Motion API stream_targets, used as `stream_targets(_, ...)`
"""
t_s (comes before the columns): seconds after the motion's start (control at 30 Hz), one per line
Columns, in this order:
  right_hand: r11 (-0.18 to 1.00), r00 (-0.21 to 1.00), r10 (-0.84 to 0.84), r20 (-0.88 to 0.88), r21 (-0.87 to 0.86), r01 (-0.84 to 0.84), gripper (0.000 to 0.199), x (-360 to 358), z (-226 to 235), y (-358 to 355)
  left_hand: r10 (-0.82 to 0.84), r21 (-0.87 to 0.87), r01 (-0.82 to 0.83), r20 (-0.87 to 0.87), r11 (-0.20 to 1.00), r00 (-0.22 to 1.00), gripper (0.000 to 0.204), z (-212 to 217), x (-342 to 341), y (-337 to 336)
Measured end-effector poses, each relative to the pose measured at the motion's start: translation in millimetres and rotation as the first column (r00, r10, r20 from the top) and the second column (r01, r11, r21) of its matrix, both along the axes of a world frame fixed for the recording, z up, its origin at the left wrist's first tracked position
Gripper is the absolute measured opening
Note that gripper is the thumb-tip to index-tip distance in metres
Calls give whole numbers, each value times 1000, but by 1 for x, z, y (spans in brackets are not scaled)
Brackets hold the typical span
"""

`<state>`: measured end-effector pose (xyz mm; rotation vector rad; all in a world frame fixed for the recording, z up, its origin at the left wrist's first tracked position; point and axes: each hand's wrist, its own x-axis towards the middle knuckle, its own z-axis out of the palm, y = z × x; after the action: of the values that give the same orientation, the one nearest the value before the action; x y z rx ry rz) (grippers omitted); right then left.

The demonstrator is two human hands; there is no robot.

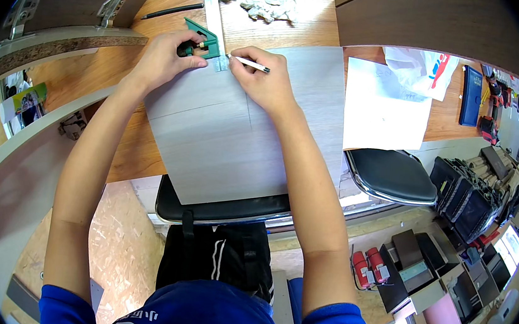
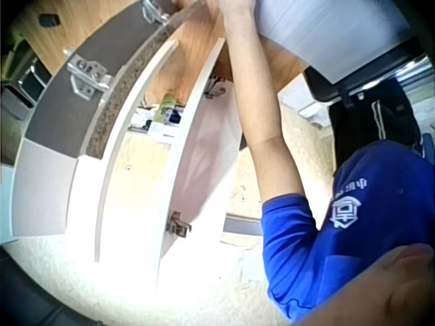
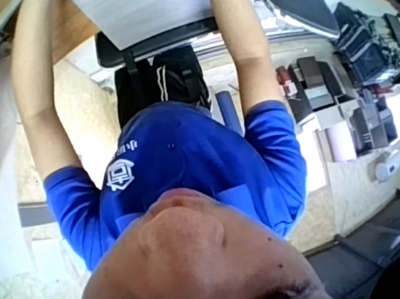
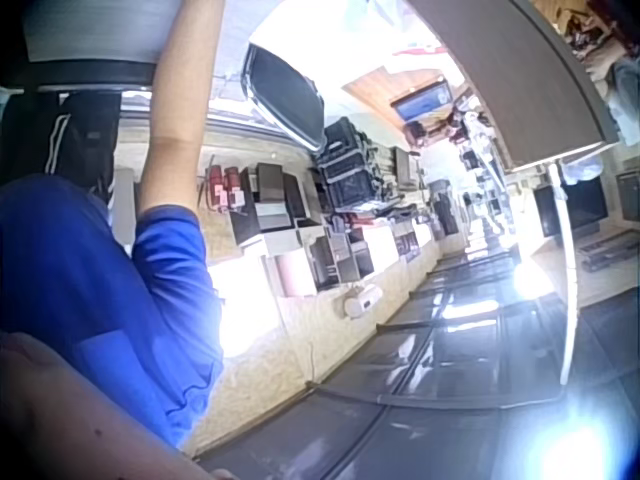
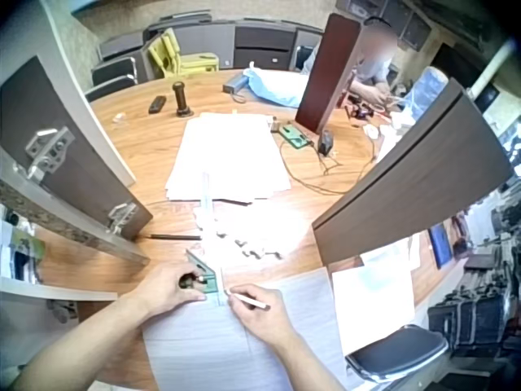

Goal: The person uses a metal ruler and a green speed square to measure and mark lines on a large grey sheet of material. They repeatedly position the tools, draw straight lines with a white pen, and adjust the layout to create a grid pattern on the surface.

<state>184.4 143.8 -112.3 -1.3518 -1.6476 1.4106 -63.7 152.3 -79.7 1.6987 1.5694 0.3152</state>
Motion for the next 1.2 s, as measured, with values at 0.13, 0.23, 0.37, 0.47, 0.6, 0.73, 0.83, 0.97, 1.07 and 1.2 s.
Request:
stream_targets(0.13,1000,1000,-7,19,-14,7,19,0,0,0,-2,2,2,4,1000,1000,48,1,1,0)
stream_targets(0.23,999,1000,-11,15,-34,12,19,-1,3,0,5,2,-5,-10,1000,1000,49,3,2,-1)
stream_targets(0.37,998,1000,-20,-5,-54,19,19,-1,4,0,3,14,-2,-6,1000,1000,49,2,2,-2)
stream_targets(0.47,994,997,-53,-48,-99,48,19,-4,9,-1,1,20,-1,-32,1000,999,48,3,2,-2)
stream_targets(0.6,997,999,-32,-33,-76,29,19,-3,6,1,1,28,0,-36,1000,999,47,4,4,-2)
stream_targets(0.73,995,998,-41,-46,-90,36,19,-4,7,1,0,15,0,-29,1000,1000,47,4,2,-2)
stream_targets(0.83,994,999,-35,-32,-108,31,18,-3,6,1,-6,25,7,-24,1000,1000,48,2,1,-2)
stream_targets(0.97,993,998,-35,-52,-112,29,17,-2,6,1,-5,18,6,-39,1000,999,47,2,3,-1)
stream_targets(1.07,995,999,-32,-27,-95,29,17,-4,6,1,3,25,-3,-30,1000,1000,47,1,2,-3)
stream_targets(1.2,993,998,-33,-61,-114,25,16,-2,7,0,-5,58,4,5,998,1000,47,-2,0,-3)
